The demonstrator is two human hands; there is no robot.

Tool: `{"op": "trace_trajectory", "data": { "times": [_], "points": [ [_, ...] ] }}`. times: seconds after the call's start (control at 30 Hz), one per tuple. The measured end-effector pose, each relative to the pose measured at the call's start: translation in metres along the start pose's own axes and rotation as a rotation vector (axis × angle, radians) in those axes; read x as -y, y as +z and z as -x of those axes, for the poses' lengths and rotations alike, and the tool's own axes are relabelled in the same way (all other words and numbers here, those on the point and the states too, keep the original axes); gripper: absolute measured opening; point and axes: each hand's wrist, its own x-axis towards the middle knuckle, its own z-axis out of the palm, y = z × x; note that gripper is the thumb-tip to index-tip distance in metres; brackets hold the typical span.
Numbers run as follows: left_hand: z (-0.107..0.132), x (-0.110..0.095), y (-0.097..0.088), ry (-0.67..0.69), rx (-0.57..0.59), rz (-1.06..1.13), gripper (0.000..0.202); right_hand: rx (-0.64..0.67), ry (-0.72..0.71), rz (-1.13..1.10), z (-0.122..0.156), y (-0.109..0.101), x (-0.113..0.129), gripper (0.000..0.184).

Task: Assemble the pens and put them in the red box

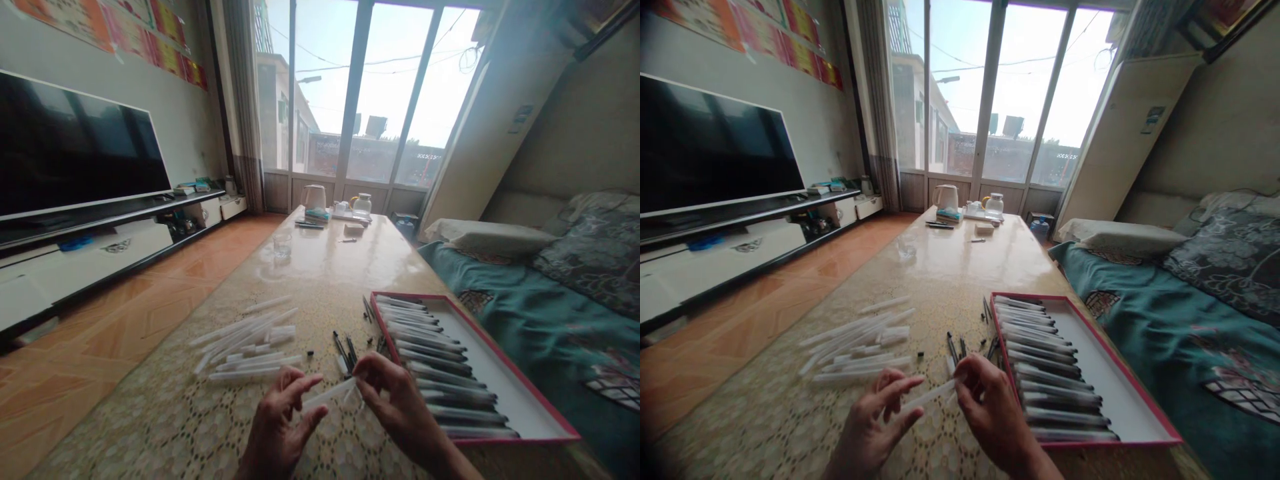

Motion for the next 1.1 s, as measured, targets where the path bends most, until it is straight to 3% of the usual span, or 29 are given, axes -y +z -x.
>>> {"op": "trace_trajectory", "data": {
  "times": [0.1, 0.2, 0.37, 0.5, 0.6, 0.8, 0.9, 0.97, 1.03, 1.1],
  "points": [
    [0.005, -0.004, 0.002, 0.037, 0.092, -0.064, 0.02, 0.053, -0.041, -0.067, 0.007, 0.007, 0.005, 0.008],
    [0.004, -0.007, 0.003, -0.025, 0.037, -0.025, 0.011, 0.016, -0.031, -0.015, 0.004, 0.008, -0.003, 0.013],
    [-0.004, -0.004, 0.004, -0.286, -0.193, 0.435, 0.021, -0.082, -0.021, 0.431, -0.002, 0.008, -0.024, 0.016],
    [-0.008, -0.001, 0.006, -0.535, -0.158, 0.825, 0.027, -0.034, -0.015, 0.555, 0.0, 0.015, -0.027, 0.022],
    [-0.007, -0.002, 0.007, -0.678, -0.177, 0.958, 0.027, 0.0, -0.023, 0.588, -0.001, 0.021, -0.022, 0.021],
    [-0.005, -0.008, 0.008, -0.734, -0.145, 1.007, 0.028, 0.008, -0.111, 0.64, -0.008, 0.027, -0.025, 0.02],
    [-0.004, -0.01, 0.005, -0.755, -0.162, 1.038, 0.023, -0.13, -0.234, 0.507, -0.007, 0.023, -0.027, 0.021],
    [-0.003, -0.013, 0.003, -0.781, -0.228, 1.069, 0.019, -0.304, -0.3, 0.362, -0.003, 0.018, -0.023, 0.017],
    [-0.003, -0.013, 0.002, -0.81, -0.309, 1.101, 0.015, -0.508, -0.288, 0.23, 0.003, 0.016, -0.015, 0.009],
    [-0.003, -0.011, 0.002, -0.83, -0.365, 1.129, 0.01, -0.654, -0.178, 0.091, 0.011, 0.017, -0.004, 0.003]
  ]
}}
